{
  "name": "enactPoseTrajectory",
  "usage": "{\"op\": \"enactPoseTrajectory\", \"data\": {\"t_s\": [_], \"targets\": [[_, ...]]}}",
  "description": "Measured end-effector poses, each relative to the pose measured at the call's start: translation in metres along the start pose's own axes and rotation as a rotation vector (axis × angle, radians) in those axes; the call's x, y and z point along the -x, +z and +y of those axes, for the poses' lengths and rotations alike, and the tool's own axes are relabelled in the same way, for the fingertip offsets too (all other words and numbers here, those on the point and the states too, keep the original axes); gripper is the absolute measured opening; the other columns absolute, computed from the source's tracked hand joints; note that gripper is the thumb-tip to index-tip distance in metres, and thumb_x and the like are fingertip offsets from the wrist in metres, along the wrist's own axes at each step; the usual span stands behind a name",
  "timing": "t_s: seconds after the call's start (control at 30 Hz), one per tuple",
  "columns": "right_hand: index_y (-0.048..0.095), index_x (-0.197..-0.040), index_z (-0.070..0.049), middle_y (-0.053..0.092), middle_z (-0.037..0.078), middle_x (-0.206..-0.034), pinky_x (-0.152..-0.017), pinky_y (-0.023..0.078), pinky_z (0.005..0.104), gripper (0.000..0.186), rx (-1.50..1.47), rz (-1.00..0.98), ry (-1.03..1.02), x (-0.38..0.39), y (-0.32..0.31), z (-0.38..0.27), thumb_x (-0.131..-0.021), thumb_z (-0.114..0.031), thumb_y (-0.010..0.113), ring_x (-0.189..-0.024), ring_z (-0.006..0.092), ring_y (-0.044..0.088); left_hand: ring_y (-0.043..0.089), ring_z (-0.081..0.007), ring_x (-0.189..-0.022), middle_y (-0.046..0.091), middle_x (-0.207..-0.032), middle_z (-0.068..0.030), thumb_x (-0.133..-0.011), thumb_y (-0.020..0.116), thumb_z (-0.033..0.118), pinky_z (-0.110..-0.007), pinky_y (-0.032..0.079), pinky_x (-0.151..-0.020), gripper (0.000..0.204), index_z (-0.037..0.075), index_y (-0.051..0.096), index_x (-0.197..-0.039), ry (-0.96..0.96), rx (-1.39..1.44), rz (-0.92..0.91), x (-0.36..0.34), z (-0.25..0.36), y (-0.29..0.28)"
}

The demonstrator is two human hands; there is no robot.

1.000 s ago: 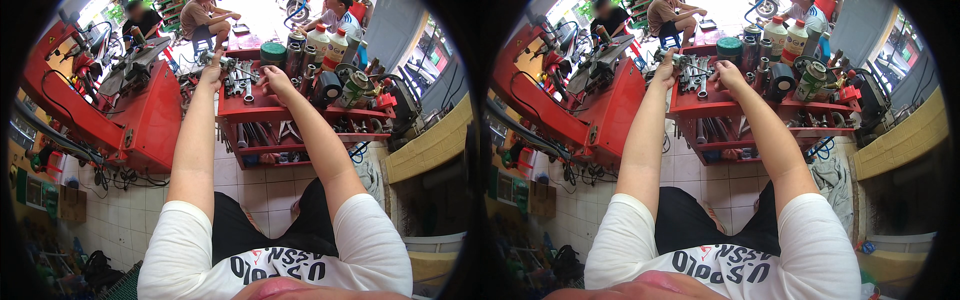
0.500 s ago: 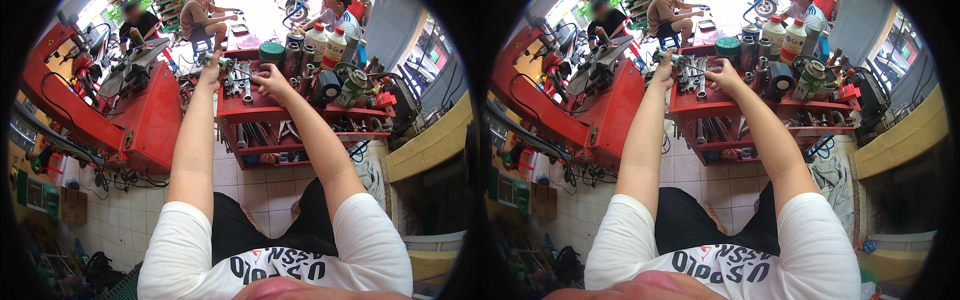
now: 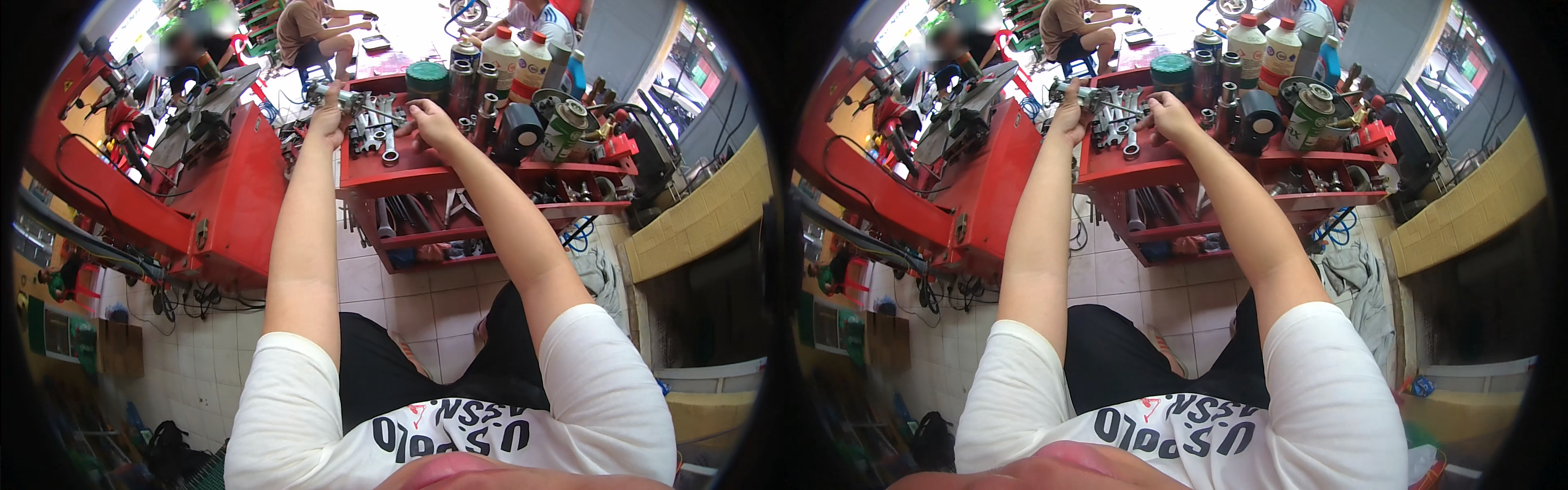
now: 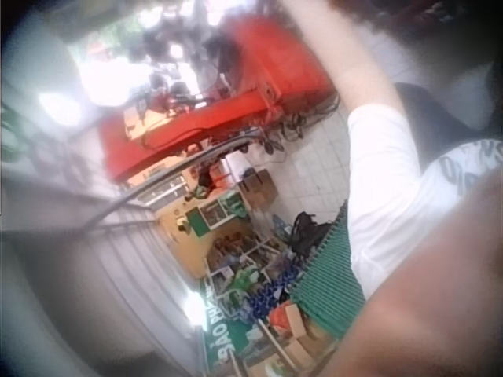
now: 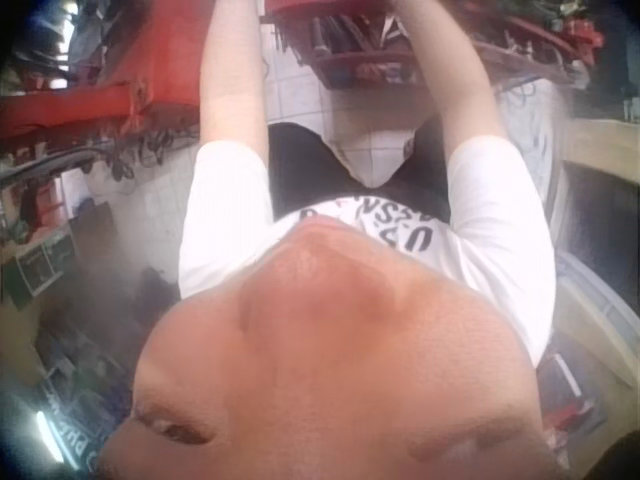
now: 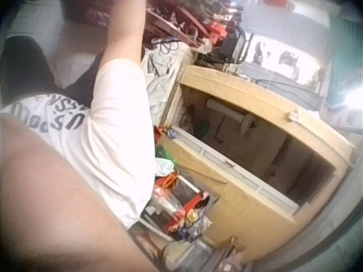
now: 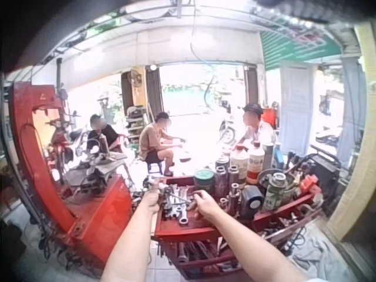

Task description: The person sits on the floor in a workshop and uses a wrench to tighten a bolt on a small mechanical assembly held in their left hand. They repeatedly adjust the wrench and the part, then place the assembly on a red tool cart.

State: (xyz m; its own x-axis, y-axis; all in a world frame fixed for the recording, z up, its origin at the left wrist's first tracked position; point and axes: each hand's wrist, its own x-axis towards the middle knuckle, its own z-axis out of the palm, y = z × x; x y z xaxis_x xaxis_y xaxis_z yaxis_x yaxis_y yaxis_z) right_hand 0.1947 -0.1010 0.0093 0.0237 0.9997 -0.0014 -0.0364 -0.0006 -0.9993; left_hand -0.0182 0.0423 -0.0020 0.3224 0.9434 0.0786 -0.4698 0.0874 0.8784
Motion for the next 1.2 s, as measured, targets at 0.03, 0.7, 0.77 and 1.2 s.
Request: {"op": "enactPoseTrajectory", "data": {"t_s": [0.03,0.7,0.77,1.2], "targets": [[0.036,-0.14,-0.001,0.069,0.012,-0.087,-0.046,0.049,0.0276,0.05,-0.006,0.025,0.012,0.003,0.006,-0.002,-0.102,-0.03,0.052,-0.046,0.0153,0.055,0.067,-0.0137,-0.078,0.065,-0.094,-0.0006,-0.086,0.074,0.048,-0.032,0.06,-0.071,0.05,0.011,0.061,-0.116,-0.005,-0.003,0.002,-0.001,0.0,-0.005],[0.04,-0.133,0.003,0.068,0.021,-0.105,-0.04,0.05,0.0314,0.062,-0.003,0.038,0.035,-0.008,-0.007,0.009,-0.096,-0.042,0.061,-0.047,0.0173,0.061,0.067,-0.0127,-0.075,0.065,-0.089,0.0021,-0.086,0.074,0.049,-0.03,0.058,-0.065,0.044,0.015,0.062,-0.111,-0.013,-0.007,0.015,0.001,0.0,0.005],[0.04,-0.134,0.004,0.067,0.021,-0.107,-0.044,0.052,0.0313,0.063,0.024,0.092,0.013,0.0,0.001,0.003,-0.094,-0.038,0.066,-0.049,0.0172,0.061,0.067,-0.0126,-0.075,0.065,-0.088,0.002,-0.086,0.073,0.049,-0.03,0.058,-0.064,0.044,0.015,0.062,-0.112,-0.017,-0.021,0.003,-0.001,0.0,0.002],[0.038,-0.139,-0.002,0.071,0.012,-0.098,-0.052,0.053,0.0284,0.053,0.044,-0.044,0.021,0.003,0.002,0.007,-0.098,-0.028,0.06,-0.056,0.0136,0.063,0.066,-0.0123,-0.079,0.062,-0.093,0.0011,-0.086,0.069,0.058,-0.03,0.058,-0.066,0.053,0.015,0.061,-0.116,0.003,-0.038,-0.003,-0.006,-0.002,-0.002]]}}
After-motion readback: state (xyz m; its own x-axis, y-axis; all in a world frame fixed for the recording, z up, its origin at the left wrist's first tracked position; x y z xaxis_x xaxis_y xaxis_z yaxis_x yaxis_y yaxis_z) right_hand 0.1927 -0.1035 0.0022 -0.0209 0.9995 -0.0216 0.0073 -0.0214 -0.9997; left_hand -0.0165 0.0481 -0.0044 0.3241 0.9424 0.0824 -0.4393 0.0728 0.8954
